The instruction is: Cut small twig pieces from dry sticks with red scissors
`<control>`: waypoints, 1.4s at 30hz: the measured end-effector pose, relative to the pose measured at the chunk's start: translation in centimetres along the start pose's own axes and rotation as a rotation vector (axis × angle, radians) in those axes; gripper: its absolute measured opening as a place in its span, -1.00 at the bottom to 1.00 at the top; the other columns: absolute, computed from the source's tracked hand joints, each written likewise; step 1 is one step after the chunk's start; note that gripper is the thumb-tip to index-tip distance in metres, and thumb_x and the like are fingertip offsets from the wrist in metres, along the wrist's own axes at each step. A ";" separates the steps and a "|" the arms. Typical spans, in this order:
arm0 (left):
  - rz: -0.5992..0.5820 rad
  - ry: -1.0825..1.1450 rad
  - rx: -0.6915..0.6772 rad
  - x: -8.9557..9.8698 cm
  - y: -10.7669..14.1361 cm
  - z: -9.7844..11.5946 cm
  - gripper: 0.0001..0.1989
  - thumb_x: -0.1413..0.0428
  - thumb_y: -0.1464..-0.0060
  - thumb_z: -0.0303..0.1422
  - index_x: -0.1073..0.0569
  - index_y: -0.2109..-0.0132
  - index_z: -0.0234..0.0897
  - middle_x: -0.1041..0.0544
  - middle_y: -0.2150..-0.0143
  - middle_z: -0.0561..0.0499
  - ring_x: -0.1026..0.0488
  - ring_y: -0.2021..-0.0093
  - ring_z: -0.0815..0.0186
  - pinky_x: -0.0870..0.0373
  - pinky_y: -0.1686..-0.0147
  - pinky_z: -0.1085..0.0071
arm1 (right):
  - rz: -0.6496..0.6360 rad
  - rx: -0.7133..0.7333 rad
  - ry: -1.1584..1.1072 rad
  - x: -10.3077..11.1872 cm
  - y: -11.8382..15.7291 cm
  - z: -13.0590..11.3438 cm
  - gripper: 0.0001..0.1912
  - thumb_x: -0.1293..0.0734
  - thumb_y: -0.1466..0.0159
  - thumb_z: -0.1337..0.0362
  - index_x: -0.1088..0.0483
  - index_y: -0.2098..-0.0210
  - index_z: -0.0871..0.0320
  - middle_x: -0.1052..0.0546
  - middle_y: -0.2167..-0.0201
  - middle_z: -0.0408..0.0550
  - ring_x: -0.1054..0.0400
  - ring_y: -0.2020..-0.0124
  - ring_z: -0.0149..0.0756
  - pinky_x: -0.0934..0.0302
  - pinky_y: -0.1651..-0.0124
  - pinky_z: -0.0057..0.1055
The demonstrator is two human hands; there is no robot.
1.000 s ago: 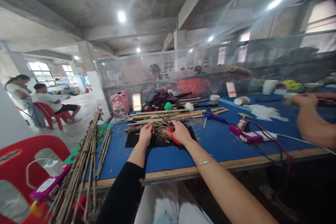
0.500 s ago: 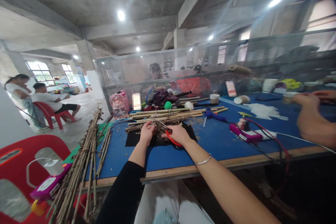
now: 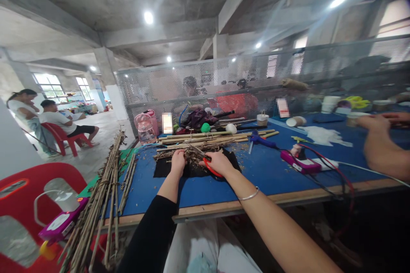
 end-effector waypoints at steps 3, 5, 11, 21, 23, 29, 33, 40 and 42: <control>-0.021 0.154 0.093 -0.4 0.3 0.1 -0.89 0.00 -0.01 -0.45 -0.35 0.26 -0.35 -0.27 0.60 0.12 -0.24 0.64 0.50 -0.14 0.63 0.56 | 0.017 0.020 0.005 0.1 0.1 -0.2 -0.48 -0.26 -0.02 -0.20 -0.39 0.21 0.05 -0.52 0.30 -0.04 -0.40 0.25 -0.19 -0.12 0.32 -0.45; -0.069 0.222 0.092 -0.7 0.6 0.4 -0.86 -0.07 0.03 -0.43 -0.34 0.25 -0.34 -0.30 0.57 0.12 -0.27 0.60 0.51 -0.15 0.62 0.59 | 0.024 0.063 0.004 0.1 0.2 -0.6 -0.43 -0.29 0.02 -0.19 -0.36 0.18 0.07 -0.49 0.23 -0.03 -0.38 0.21 -0.20 -0.13 0.29 -0.44; -0.132 0.207 0.068 -1.1 1.0 0.5 -0.61 -0.18 0.13 -0.35 -0.25 0.13 -0.28 -0.39 0.46 0.12 -0.32 0.57 0.53 -0.18 0.60 0.61 | 0.009 0.098 0.002 0.2 0.3 -1.1 -0.42 -0.30 0.02 -0.18 -0.37 0.15 0.08 -0.48 0.19 -0.01 -0.36 0.17 -0.18 -0.14 0.22 -0.43; -0.051 0.212 0.166 -0.6 1.3 0.5 -0.65 -0.14 0.09 -0.46 -0.24 0.12 -0.32 -0.39 0.47 0.08 -0.39 0.54 0.47 -0.27 0.56 0.56 | 0.011 0.007 0.051 0.3 0.2 -0.4 -0.46 -0.25 -0.01 -0.21 -0.45 0.19 -0.01 -0.55 0.33 -0.01 -0.41 0.24 -0.16 -0.15 0.28 -0.43; -0.051 0.185 0.179 -0.5 1.4 0.5 -0.67 -0.15 0.11 -0.46 -0.27 0.15 -0.32 -0.39 0.48 0.08 -0.40 0.52 0.45 -0.26 0.57 0.56 | 0.014 -0.002 0.047 0.2 0.2 -0.2 -0.46 -0.26 0.00 -0.22 -0.45 0.19 -0.02 -0.55 0.33 -0.02 -0.41 0.24 -0.17 -0.15 0.28 -0.44; -0.022 0.129 0.114 -0.1 1.4 0.7 -0.67 -0.21 0.20 -0.44 -0.31 0.23 -0.34 -0.39 0.50 0.09 -0.39 0.54 0.45 -0.23 0.60 0.56 | -0.002 0.029 0.049 -0.1 0.0 -0.1 -0.44 -0.21 -0.02 -0.25 -0.47 0.24 0.02 -0.55 0.37 0.02 -0.41 0.28 -0.14 -0.15 0.33 -0.42; 0.024 0.090 0.080 0.5 1.2 0.9 -0.71 -0.24 0.23 -0.43 -0.35 0.29 -0.36 -0.40 0.53 0.08 -0.33 0.60 0.49 -0.15 0.66 0.60 | -0.004 0.023 0.047 -0.2 0.0 0.0 -0.45 -0.20 -0.03 -0.25 -0.45 0.29 0.05 -0.54 0.38 0.01 -0.41 0.29 -0.15 -0.13 0.33 -0.42; 0.131 0.361 0.097 1.1 0.5 0.4 -0.70 -0.29 0.32 -0.47 -0.35 0.37 -0.36 -0.40 0.56 0.11 -0.33 0.60 0.53 -0.25 0.58 0.59 | 0.019 0.039 0.037 -0.1 0.1 -0.2 -0.44 -0.24 -0.03 -0.22 -0.34 0.19 0.09 -0.48 0.22 -0.01 -0.36 0.18 -0.19 -0.11 0.22 -0.41; 0.111 0.388 0.090 0.9 0.4 0.4 -0.70 -0.29 0.32 -0.47 -0.35 0.37 -0.35 -0.41 0.56 0.11 -0.33 0.60 0.53 -0.25 0.57 0.59 | 0.009 0.051 0.038 -0.2 0.1 -0.4 -0.44 -0.25 -0.03 -0.20 -0.33 0.19 0.10 -0.47 0.21 0.00 -0.35 0.17 -0.19 -0.10 0.19 -0.40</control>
Point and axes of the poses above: each hand's wrist, its own y-axis away from the middle knuckle, its own x-axis out of the back of the hand, z = x × y, the point moved 6 cm from there along -y, towards the middle knuckle
